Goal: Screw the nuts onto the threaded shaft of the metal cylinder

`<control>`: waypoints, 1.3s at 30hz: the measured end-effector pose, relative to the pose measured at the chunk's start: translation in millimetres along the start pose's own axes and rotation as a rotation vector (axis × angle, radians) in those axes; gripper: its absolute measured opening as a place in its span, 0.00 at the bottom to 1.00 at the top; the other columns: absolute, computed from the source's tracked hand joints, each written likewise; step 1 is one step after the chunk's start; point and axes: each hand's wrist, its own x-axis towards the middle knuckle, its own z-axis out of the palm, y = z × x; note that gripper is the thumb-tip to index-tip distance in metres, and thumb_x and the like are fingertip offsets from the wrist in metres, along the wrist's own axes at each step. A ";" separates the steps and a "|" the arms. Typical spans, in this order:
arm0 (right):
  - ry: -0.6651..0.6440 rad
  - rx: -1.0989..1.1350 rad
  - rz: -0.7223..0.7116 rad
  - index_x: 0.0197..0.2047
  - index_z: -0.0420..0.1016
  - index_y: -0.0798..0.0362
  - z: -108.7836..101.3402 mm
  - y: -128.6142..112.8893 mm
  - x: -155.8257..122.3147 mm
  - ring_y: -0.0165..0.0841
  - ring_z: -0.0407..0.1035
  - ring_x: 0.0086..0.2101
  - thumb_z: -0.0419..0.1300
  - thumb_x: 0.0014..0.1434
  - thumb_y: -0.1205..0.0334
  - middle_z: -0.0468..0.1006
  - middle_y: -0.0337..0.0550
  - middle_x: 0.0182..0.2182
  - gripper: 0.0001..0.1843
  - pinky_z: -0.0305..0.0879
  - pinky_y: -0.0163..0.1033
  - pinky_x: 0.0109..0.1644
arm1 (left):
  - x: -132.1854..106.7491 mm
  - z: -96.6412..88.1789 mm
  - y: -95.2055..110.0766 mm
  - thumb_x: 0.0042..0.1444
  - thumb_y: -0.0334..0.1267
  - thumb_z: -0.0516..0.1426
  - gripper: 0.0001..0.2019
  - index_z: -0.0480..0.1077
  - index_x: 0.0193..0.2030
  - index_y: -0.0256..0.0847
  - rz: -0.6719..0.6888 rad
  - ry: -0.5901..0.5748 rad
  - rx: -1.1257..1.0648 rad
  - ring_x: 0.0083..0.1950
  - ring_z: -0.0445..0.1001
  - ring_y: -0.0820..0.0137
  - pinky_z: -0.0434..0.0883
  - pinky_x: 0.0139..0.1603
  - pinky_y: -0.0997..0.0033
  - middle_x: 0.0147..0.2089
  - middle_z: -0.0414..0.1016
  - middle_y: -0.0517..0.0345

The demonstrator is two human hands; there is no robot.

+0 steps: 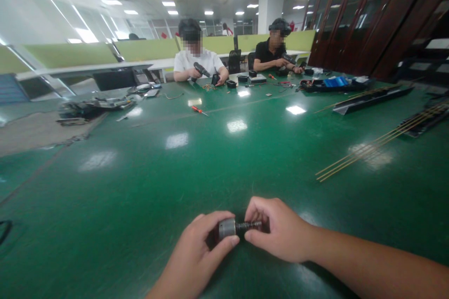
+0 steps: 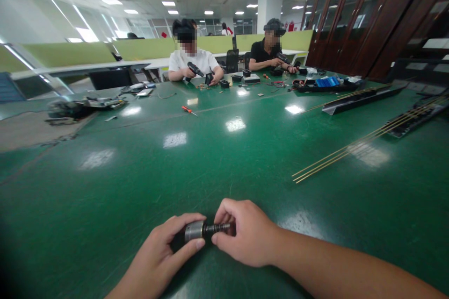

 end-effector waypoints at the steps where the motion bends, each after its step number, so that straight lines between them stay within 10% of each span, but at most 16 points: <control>1: 0.000 -0.001 -0.003 0.35 0.70 0.52 0.0 0.2 0.1 0.27 0.65 0.26 0.64 0.53 0.69 0.73 0.32 0.26 0.07 0.58 0.32 0.31 | 0.0 -0.1 0.3 0.63 0.48 0.59 0.13 0.74 0.52 0.50 0.001 0.003 -0.001 0.46 0.77 0.61 0.69 0.47 0.65 0.47 0.80 0.58; 39: -0.014 0.017 0.008 0.31 0.70 0.53 -2.3 -1.8 -1.2 0.26 0.60 0.24 0.60 0.62 0.60 0.66 0.30 0.21 0.09 0.52 0.32 0.28 | 2.0 -5.5 4.8 0.62 0.50 0.59 0.12 0.75 0.47 0.49 -0.012 0.006 -0.175 0.42 0.77 0.66 0.67 0.44 0.71 0.41 0.80 0.63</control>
